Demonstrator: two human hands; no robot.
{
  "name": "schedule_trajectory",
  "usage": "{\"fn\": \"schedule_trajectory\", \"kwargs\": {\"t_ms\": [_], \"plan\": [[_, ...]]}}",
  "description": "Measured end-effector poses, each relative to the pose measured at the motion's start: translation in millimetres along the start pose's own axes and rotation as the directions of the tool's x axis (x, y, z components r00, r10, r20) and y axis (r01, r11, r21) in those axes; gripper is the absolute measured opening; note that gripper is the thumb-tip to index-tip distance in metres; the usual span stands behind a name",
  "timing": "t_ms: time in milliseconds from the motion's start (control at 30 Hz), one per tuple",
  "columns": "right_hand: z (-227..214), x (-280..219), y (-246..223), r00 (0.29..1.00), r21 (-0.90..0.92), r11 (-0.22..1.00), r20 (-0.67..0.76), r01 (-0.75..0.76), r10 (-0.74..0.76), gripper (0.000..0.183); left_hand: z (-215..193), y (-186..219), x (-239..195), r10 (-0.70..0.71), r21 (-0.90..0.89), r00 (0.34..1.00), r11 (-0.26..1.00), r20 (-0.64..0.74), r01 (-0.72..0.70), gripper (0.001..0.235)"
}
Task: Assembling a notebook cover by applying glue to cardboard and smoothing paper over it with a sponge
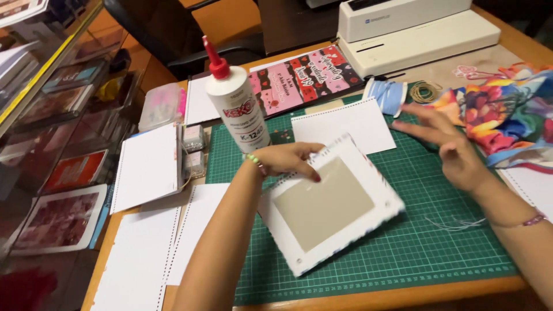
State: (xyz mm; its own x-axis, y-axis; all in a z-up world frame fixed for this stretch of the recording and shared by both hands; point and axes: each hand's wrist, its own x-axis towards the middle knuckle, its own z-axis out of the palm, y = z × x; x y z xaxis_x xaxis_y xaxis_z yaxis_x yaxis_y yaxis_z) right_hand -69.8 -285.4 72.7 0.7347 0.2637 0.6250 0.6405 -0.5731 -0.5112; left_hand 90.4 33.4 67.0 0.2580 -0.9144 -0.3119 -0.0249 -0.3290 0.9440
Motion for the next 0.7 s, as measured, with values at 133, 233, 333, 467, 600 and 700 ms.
{"fn": "schedule_trajectory", "kwargs": {"t_ms": [133,233,333,467,600,700], "plan": [[4.4,-13.9,17.9,1.000,0.087,0.996,-0.001,-0.031,0.031,0.098,4.7,-17.2,54.3,-0.085,-0.070,0.974,0.992,0.209,0.101,0.048],[5.1,-28.2,30.3,0.993,0.211,0.970,0.038,-0.121,0.116,0.098,14.1,-31.3,83.8,-0.074,-0.140,0.945,0.982,0.318,0.124,0.041],[11.4,-38.4,48.5,0.975,0.287,0.932,0.045,-0.220,0.217,0.099,22.4,-17.5,88.0,-0.243,-0.030,0.930,0.965,0.276,0.261,0.030],[26.5,-48.6,60.3,0.971,0.340,0.912,0.003,-0.227,0.240,0.111,23.5,-15.3,93.2,-0.247,0.087,0.967,0.966,0.061,0.242,0.061],[25.1,-43.8,48.0,0.966,0.364,0.895,0.114,-0.258,0.233,0.108,18.3,-9.0,95.4,-0.218,0.225,0.976,0.950,-0.014,0.216,0.062],[20.5,-42.9,46.5,0.954,0.342,0.899,0.221,-0.272,0.205,0.087,20.5,1.7,86.5,-0.235,0.241,0.970,0.939,-0.066,0.244,0.069]]}}
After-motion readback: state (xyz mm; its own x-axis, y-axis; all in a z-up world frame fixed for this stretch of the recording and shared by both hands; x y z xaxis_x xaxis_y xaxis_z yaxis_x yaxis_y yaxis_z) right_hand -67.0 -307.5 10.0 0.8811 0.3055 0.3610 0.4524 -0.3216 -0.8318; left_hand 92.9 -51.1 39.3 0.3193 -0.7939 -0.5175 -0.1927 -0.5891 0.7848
